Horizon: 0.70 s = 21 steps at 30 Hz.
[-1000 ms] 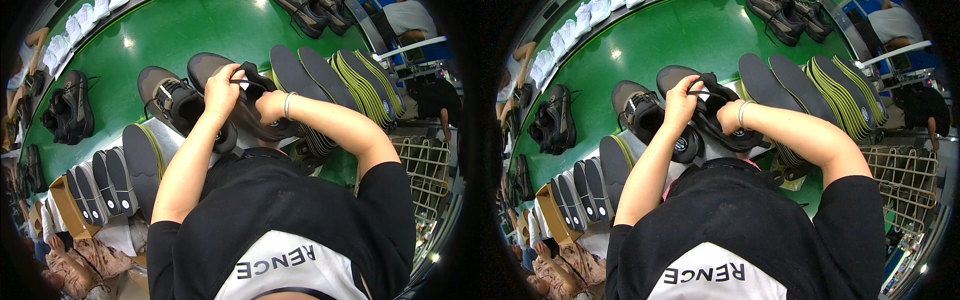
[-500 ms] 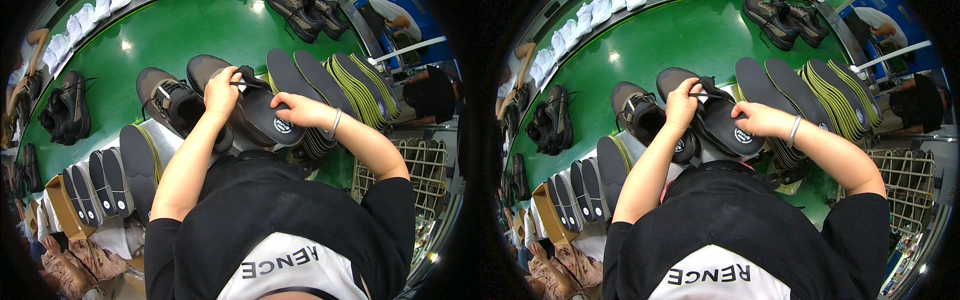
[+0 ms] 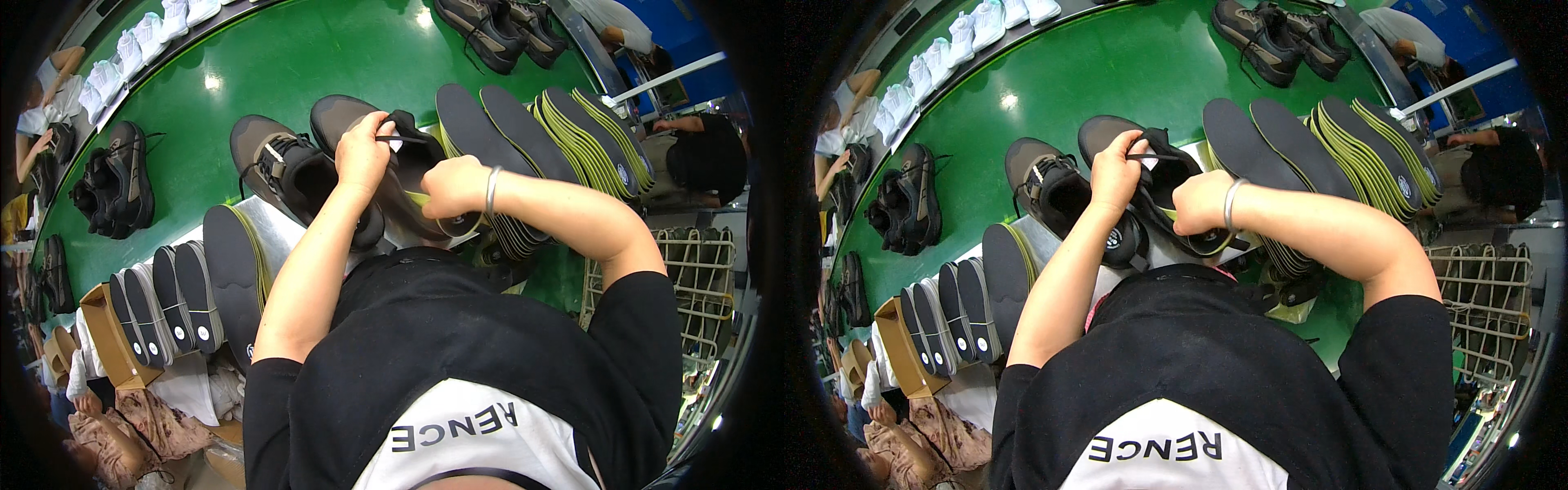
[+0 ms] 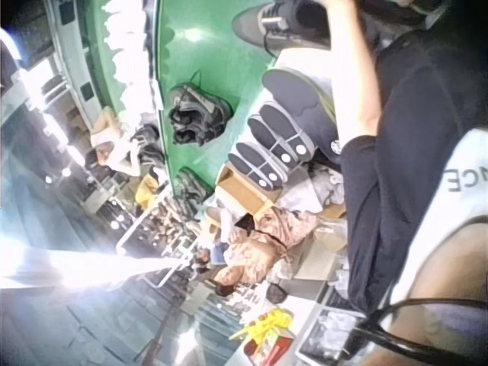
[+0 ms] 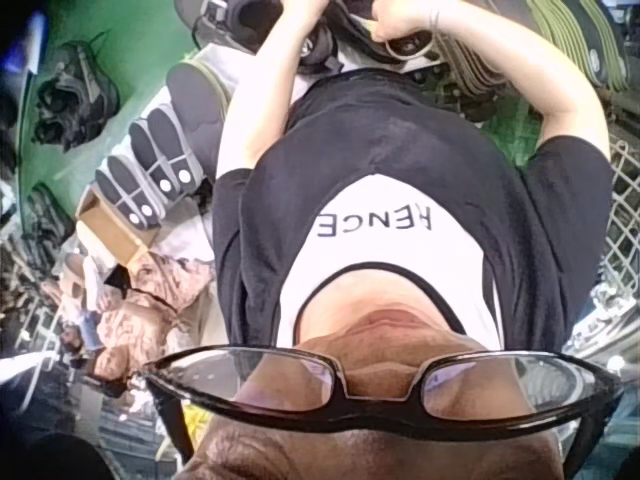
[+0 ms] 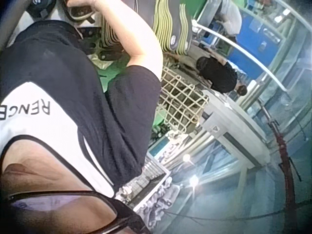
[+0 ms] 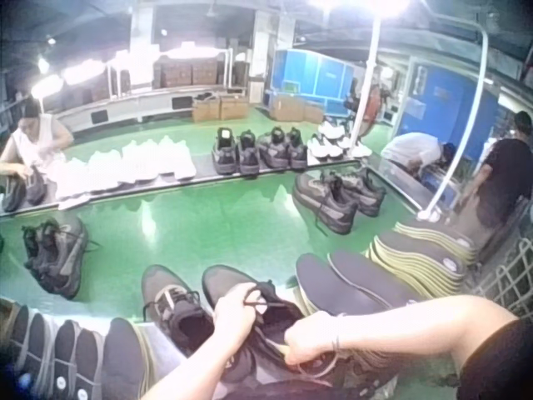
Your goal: The person inserts insoles into black shoes on a factory production line. The person picks up insoles from a stack, places them inside the shoes, and then sets the finished shoes back onto the conveyor belt.
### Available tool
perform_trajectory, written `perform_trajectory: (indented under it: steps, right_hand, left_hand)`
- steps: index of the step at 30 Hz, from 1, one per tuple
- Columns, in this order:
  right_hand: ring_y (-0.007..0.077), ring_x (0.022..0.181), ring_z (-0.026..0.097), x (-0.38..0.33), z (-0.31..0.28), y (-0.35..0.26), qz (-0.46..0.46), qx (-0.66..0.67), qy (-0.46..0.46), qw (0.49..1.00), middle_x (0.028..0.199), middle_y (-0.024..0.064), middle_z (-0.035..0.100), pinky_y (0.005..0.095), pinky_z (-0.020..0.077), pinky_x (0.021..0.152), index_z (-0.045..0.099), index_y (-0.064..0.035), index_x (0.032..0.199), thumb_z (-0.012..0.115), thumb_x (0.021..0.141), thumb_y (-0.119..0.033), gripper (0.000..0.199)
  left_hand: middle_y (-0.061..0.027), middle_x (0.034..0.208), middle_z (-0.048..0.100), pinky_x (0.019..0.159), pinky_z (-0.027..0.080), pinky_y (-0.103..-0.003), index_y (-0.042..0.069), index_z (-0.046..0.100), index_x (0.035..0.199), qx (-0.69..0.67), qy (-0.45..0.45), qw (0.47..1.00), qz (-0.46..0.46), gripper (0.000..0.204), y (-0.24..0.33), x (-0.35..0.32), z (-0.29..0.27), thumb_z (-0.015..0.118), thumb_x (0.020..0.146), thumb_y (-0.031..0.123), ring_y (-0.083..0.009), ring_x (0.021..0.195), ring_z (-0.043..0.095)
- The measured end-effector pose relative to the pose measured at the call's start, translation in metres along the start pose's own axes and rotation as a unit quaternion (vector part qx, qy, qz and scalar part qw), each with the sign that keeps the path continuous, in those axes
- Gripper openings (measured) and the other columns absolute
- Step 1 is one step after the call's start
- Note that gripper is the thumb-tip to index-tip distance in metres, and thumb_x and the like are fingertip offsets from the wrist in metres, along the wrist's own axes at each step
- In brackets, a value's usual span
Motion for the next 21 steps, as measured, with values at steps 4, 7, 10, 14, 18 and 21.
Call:
perform_trajectory:
  steps: [4,7,10,14,18,21]
  right_hand:
    - [0.0303,0.079,0.060,0.003,0.005,0.004,-0.028,-0.023,0.148,0.988,0.081,0.0199,0.060,0.0374,0.0486,0.068,0.065,-0.0002,0.080,0.056,0.069,-0.023,0.027]
    - [0.0289,0.081,0.060,0.013,0.016,-0.002,0.008,-0.059,0.164,0.985,0.081,0.0193,0.060,0.0365,0.0488,0.068,0.065,-0.0002,0.080,0.054,0.070,-0.019,0.024]
    - [0.0299,0.083,0.060,0.020,0.012,-0.018,-0.028,-0.083,0.079,0.993,0.087,0.0194,0.061,0.0356,0.0490,0.068,0.065,0.0000,0.084,0.051,0.071,-0.013,0.022]
    - [0.0287,0.084,0.060,0.040,0.024,-0.006,0.003,-0.061,0.150,0.987,0.088,0.0169,0.062,0.0354,0.0488,0.070,0.065,-0.0017,0.084,0.051,0.072,-0.013,0.022]
    - [0.0289,0.084,0.060,0.043,0.022,-0.006,0.003,-0.080,0.158,0.984,0.089,0.0191,0.061,0.0352,0.0487,0.071,0.065,0.0004,0.086,0.051,0.072,-0.013,0.023]
    - [0.0305,0.085,0.059,0.045,0.023,-0.001,-0.028,-0.051,0.088,0.994,0.092,0.0207,0.061,0.0362,0.0474,0.073,0.064,0.0006,0.086,0.051,0.071,-0.014,0.025]
  left_hand:
    - [-0.0126,0.084,0.062,0.068,0.046,-0.037,0.011,0.060,0.092,0.002,-0.004,1.000,-0.009,0.019,0.004,-0.001,0.000,0.056,0.080,0.024,-0.0312,0.079,0.058]
    - [-0.0124,0.084,0.061,0.068,0.046,-0.037,0.010,0.060,0.092,0.001,0.001,1.000,0.005,0.019,0.002,0.001,0.002,0.056,0.080,0.024,-0.0314,0.079,0.058]
    - [-0.0123,0.084,0.061,0.068,0.046,-0.037,0.011,0.061,0.091,-0.004,0.006,1.000,0.005,0.019,-0.003,0.001,0.001,0.056,0.080,0.024,-0.0310,0.079,0.058]
    - [-0.0124,0.085,0.061,0.069,0.046,-0.037,0.011,0.061,0.093,-0.018,-0.004,1.000,0.012,0.020,-0.002,-0.001,0.003,0.057,0.079,0.025,-0.0311,0.080,0.058]
    - [-0.0126,0.086,0.061,0.069,0.046,-0.036,0.011,0.060,0.094,-0.037,-0.011,0.999,-0.001,0.021,-0.005,0.001,0.002,0.057,0.079,0.025,-0.0312,0.081,0.058]
    - [-0.0126,0.086,0.061,0.069,0.046,-0.036,0.010,0.060,0.094,-0.046,-0.012,0.999,0.006,0.021,-0.005,0.002,0.002,0.058,0.079,0.024,-0.0311,0.080,0.058]
Point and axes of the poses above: each hand's wrist, its own x-axis towards the middle knuckle, its own z-axis out of the palm, y = z × x, the point moved 4 cm from there along x, towards the middle knuckle
